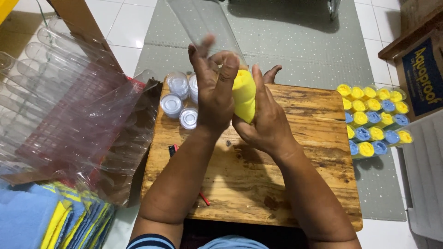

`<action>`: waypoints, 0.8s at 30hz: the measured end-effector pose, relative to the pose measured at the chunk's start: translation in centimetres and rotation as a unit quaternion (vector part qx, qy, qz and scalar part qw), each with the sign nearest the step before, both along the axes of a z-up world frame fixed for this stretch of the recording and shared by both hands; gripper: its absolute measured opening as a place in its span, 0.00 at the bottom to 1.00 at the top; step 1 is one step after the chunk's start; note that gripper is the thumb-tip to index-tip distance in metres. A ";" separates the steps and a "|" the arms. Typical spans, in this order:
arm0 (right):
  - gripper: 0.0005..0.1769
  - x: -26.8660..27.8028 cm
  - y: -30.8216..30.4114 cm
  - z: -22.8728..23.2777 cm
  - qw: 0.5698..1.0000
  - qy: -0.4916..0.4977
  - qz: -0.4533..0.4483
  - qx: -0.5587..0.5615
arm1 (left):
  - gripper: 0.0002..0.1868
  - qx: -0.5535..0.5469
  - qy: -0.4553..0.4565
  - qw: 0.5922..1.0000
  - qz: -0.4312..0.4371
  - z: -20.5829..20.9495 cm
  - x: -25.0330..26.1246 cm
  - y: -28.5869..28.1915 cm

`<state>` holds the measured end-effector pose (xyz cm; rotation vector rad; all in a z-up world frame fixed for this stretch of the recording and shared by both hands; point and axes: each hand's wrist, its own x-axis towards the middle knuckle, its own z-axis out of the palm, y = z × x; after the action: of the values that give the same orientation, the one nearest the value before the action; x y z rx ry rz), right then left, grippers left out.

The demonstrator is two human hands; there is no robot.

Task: Folding a yellow microfiber cloth and inserting it into a clear plastic cylindrical container.

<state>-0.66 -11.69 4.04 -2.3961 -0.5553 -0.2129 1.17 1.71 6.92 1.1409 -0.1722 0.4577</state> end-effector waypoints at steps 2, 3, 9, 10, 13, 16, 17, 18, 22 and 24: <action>0.60 0.0 -0.2 0.2 0.998 0.001 0.044 0.035 | 0.24 -0.025 -0.039 0.998 -0.039 -0.5 1.0 1.0; 0.59 0.1 -0.2 0.3 0.994 0.000 0.089 0.070 | 0.18 -0.050 -0.079 0.993 -0.077 -0.7 1.4 1.5; 0.59 0.1 0.1 0.3 0.968 0.030 0.172 0.179 | 0.20 -0.095 -0.046 0.990 -0.097 -0.7 1.2 1.5; 0.59 0.4 -0.1 0.0 0.968 0.031 0.172 0.178 | 0.20 -0.096 -0.045 0.990 -0.096 -1.0 1.4 1.3; 0.59 0.7 -0.5 -0.6 0.965 0.028 0.181 0.189 | 0.22 -0.099 -0.057 0.990 -0.085 -1.6 1.6 0.7; 0.58 0.4 -0.5 0.6 0.962 0.036 0.193 0.190 | 0.23 -0.092 -0.058 0.991 -0.077 -1.3 1.6 0.6; 0.62 -0.1 -0.5 1.3 0.982 0.027 0.145 0.120 | 0.24 -0.086 -0.048 0.993 -0.058 -1.1 1.4 0.6; 0.66 -0.6 -0.6 1.9 0.994 0.017 0.095 0.050 | 0.27 -0.079 -0.037 0.995 -0.041 -0.9 1.4 0.5; 0.72 -1.3 -0.6 1.2 0.992 -0.100 0.075 0.018 | 0.25 -0.029 -0.055 0.998 -0.016 -0.8 0.7 0.1; 0.66 -0.6 -0.3 -0.1 0.997 -0.063 0.030 0.016 | 0.24 -0.025 -0.041 0.999 0.007 -0.6 0.5 -0.4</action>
<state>-1.24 -11.99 3.94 -2.3428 -0.6749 -0.3463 1.63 1.26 6.34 1.0766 -0.2232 0.5200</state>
